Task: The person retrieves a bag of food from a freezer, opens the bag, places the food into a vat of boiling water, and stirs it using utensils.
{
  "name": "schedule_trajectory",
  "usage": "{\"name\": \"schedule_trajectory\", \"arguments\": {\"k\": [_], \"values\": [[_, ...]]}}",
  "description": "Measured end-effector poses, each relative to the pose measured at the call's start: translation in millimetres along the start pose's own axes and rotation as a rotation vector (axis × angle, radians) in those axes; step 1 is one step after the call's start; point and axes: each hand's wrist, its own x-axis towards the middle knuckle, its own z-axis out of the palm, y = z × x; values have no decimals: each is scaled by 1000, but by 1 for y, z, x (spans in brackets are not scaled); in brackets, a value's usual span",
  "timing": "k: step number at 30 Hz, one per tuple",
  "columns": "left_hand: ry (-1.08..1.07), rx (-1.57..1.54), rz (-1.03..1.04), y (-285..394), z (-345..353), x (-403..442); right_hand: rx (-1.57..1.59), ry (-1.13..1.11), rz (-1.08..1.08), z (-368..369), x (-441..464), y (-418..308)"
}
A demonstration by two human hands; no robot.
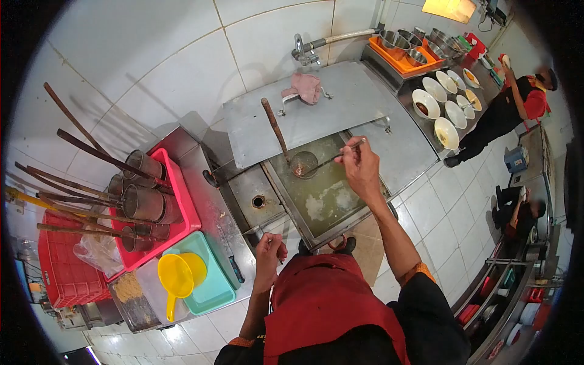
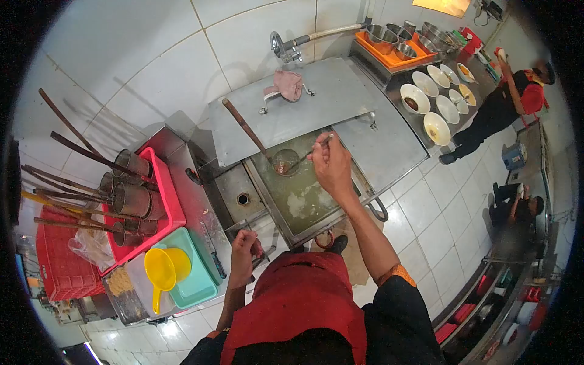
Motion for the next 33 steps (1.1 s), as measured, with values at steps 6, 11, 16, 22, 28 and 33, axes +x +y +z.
{"name": "schedule_trajectory", "arguments": {"k": [6, 11, 16, 22, 28, 33], "values": [[-15, -20, 36, -3, -7, 1, -13, -37, -38, 18, -1, 23], [18, -8, 49, 1, -6, -2, 5, -10, -57, 15, 1, 18], [-22, 53, 119, -2, -8, 2, -48, -56, -94, 21, -2, 32], [-40, 38, 139, 6, -7, -2, -22, -17, -151, 19, -8, 15], [6, 64, 128, -6, -8, 5, -49, -52, -146, 26, -10, 25], [27, 26, 134, -3, -8, 3, -16, -8, -200, 25, -13, 12]]}}
